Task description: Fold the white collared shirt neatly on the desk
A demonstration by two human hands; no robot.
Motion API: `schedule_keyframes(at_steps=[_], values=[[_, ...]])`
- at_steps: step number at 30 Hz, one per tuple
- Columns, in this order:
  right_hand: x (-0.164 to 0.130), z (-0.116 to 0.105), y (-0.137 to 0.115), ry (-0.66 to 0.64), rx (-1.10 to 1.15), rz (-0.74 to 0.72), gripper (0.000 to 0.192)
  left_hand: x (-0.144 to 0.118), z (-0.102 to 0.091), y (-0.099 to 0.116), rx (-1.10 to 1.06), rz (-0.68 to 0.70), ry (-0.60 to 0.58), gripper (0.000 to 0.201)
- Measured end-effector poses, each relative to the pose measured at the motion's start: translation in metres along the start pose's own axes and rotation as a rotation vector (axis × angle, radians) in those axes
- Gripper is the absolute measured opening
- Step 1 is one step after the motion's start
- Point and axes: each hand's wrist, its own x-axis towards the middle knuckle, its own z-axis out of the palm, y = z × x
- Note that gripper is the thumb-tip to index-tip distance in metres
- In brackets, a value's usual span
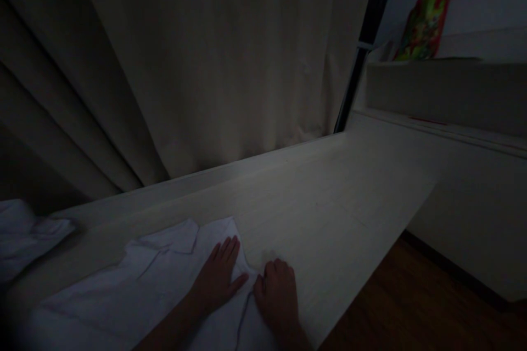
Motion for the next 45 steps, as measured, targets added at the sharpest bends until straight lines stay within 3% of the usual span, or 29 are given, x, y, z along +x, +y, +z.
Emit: schedule_keyframes(at_steps=[4, 9, 18, 24, 28, 33, 37, 42, 45], values=[[0.0, -0.007, -0.003, -0.067, 0.026, 0.021, 0.003, 0.0, -0.006, 0.005, 0.032, 0.034, 0.063, 0.076], [-0.001, -0.006, -0.003, -0.058, 0.042, 0.014, 0.011, -0.004, -0.015, 0.015, 0.109, 0.064, 0.105, 0.04], [-0.003, 0.001, -0.001, -0.048, 0.024, 0.013, 0.009, -0.007, -0.005, 0.02, 0.156, 0.034, 0.272, 0.029], [-0.003, 0.0, -0.001, -0.065, 0.0, 0.012, 0.007, -0.009, -0.018, 0.024, 0.147, -0.093, 0.194, 0.042], [-0.002, -0.002, -0.002, -0.082, -0.015, 0.012, 0.006, -0.033, -0.041, 0.023, 0.051, -0.368, 0.112, 0.049], [-0.002, -0.002, -0.002, -0.065, -0.033, 0.005, 0.005, -0.069, -0.057, 0.017, -0.012, -0.632, -0.132, 0.045], [-0.003, -0.001, -0.002, -0.047, -0.012, 0.0, 0.005, -0.07, -0.06, 0.01, -0.183, -0.681, -0.209, 0.026], [-0.002, -0.002, -0.001, -0.035, 0.043, 0.02, 0.008, -0.067, -0.065, 0.006, -0.228, -0.732, -0.211, 0.033], [-0.001, -0.002, 0.0, -0.043, 0.096, 0.045, 0.007, -0.068, -0.063, 0.005, -0.254, -0.698, -0.234, 0.026]])
